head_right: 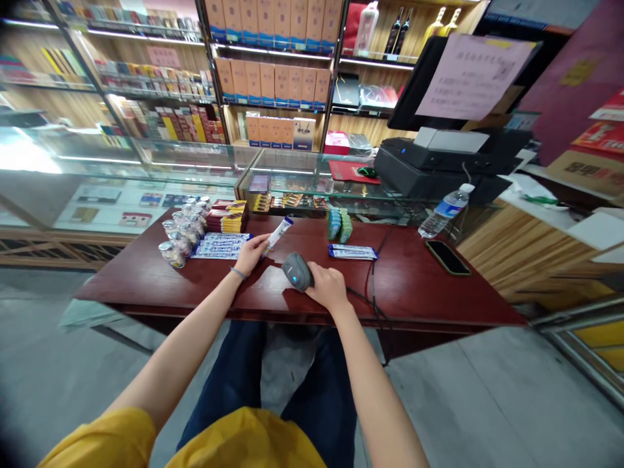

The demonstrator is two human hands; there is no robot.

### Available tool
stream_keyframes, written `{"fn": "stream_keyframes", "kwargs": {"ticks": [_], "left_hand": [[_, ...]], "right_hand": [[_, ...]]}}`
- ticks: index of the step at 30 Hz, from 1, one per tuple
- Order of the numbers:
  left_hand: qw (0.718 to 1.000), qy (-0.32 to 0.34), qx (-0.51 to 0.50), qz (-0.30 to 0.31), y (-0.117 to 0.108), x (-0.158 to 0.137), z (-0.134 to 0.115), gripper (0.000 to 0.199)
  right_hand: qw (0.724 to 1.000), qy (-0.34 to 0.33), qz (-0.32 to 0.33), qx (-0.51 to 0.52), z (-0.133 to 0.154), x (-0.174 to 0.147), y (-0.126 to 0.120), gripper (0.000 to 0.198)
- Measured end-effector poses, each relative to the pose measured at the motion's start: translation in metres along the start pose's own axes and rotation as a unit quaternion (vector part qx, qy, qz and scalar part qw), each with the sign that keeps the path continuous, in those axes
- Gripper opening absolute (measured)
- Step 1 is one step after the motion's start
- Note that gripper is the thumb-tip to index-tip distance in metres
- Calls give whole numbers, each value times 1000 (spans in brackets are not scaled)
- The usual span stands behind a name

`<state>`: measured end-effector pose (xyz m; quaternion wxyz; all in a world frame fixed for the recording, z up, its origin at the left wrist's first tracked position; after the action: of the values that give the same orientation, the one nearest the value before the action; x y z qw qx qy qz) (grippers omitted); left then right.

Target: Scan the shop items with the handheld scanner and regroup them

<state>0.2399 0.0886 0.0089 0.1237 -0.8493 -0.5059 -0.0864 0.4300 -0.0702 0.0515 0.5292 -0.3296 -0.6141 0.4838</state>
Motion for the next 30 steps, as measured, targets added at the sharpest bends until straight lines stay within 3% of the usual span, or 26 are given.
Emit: {"fn": "stream_keyframes", "kwargs": {"ticks": [5,14,23,30], "left_hand": [[998,0,57,-16,-3,0,3,37],[994,-11,103,-22,-5,-2,-3,36],[998,-23,60,-23,-5,-3,3,39],[999,-37,-17,-28,-4,-3,4,50]], "right_hand": [[998,59,19,-4,-4,10,-17,46],[999,51,2,-2,-7,9,-22,35],[999,33,-28,-13,-11,4,-23,37],[997,-25,-56,-39,-26,-17,-8,39]]}}
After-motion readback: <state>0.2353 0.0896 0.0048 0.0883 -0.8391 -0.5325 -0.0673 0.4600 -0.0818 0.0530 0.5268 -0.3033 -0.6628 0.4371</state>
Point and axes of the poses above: each hand's wrist, its own x-axis towards the middle knuckle, its own y-axis out of the palm, z = x × y, the point moved 8 cm from there along x, towards the middle knuckle, and after that the axes turned 12 degrees about z, right-handed, at the moved point
